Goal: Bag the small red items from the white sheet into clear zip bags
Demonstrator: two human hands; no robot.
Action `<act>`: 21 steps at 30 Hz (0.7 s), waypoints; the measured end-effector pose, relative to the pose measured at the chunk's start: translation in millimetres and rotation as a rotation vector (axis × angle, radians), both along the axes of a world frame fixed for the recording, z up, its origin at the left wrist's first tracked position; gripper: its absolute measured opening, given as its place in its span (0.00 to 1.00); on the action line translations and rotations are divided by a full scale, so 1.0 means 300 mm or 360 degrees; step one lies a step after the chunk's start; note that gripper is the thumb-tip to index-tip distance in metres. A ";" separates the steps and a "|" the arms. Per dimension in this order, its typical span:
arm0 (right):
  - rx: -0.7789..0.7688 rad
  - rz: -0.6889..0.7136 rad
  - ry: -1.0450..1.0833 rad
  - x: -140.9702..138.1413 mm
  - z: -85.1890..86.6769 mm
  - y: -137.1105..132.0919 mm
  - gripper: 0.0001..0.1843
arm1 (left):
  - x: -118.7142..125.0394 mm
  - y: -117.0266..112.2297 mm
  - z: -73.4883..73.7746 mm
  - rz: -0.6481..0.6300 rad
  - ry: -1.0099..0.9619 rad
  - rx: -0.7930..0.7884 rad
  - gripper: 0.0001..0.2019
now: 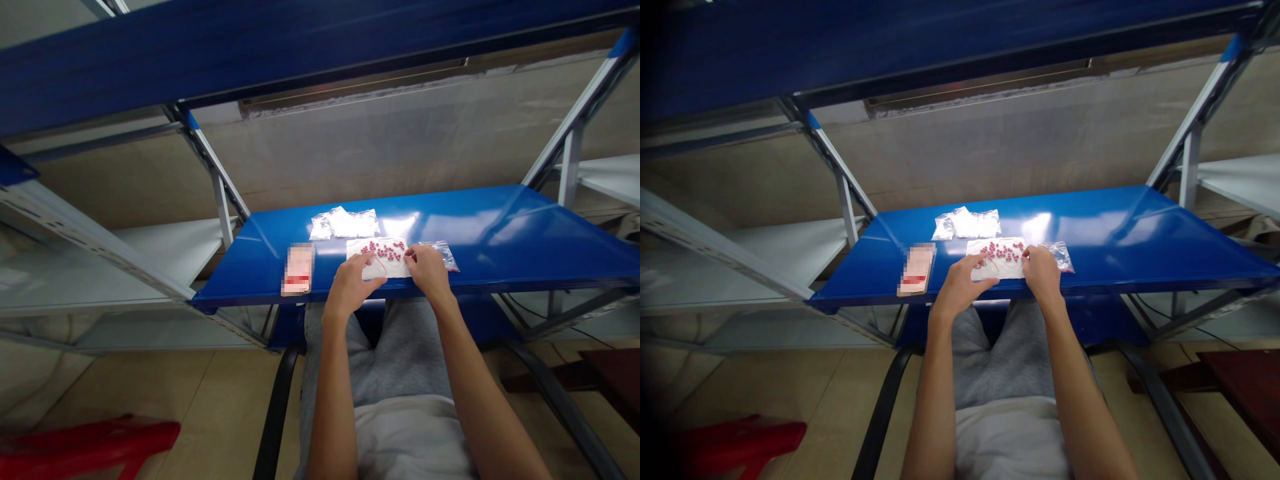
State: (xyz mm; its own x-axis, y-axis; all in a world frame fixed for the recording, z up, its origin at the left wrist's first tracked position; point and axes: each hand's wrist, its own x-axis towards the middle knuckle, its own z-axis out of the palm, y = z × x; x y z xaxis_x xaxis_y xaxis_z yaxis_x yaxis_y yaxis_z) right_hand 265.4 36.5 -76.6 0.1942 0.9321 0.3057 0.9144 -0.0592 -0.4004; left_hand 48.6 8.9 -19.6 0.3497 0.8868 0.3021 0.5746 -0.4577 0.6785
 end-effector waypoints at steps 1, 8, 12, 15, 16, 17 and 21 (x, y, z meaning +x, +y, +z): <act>-0.0006 0.0004 -0.0011 0.001 0.001 -0.001 0.09 | -0.001 0.000 -0.001 0.0005 0.0000 -0.0001 0.27; -0.0005 -0.0016 -0.0034 -0.014 0.004 -0.012 0.09 | -0.001 0.001 -0.006 0.0013 -0.0005 -0.0003 0.28; 0.0086 -0.0022 0.0073 -0.015 0.028 -0.017 0.09 | -0.001 0.003 -0.010 0.0014 0.0000 -0.0006 0.28; 0.0140 0.0200 0.0383 -0.021 0.077 -0.031 0.08 | 0.000 0.005 -0.013 -0.0006 -0.0006 0.0006 0.28; 0.0128 0.0328 0.0508 -0.027 0.097 -0.040 0.08 | 0.001 0.006 -0.013 -0.0011 -0.0008 0.0009 0.28; 0.0102 0.0467 0.0618 -0.036 0.118 -0.049 0.09 | 0.002 0.006 -0.012 -0.0011 -0.0010 0.0005 0.28; -0.0038 0.0901 0.0804 -0.077 0.177 -0.082 0.12 | 0.005 0.002 -0.005 -0.0009 -0.0035 -0.0029 0.27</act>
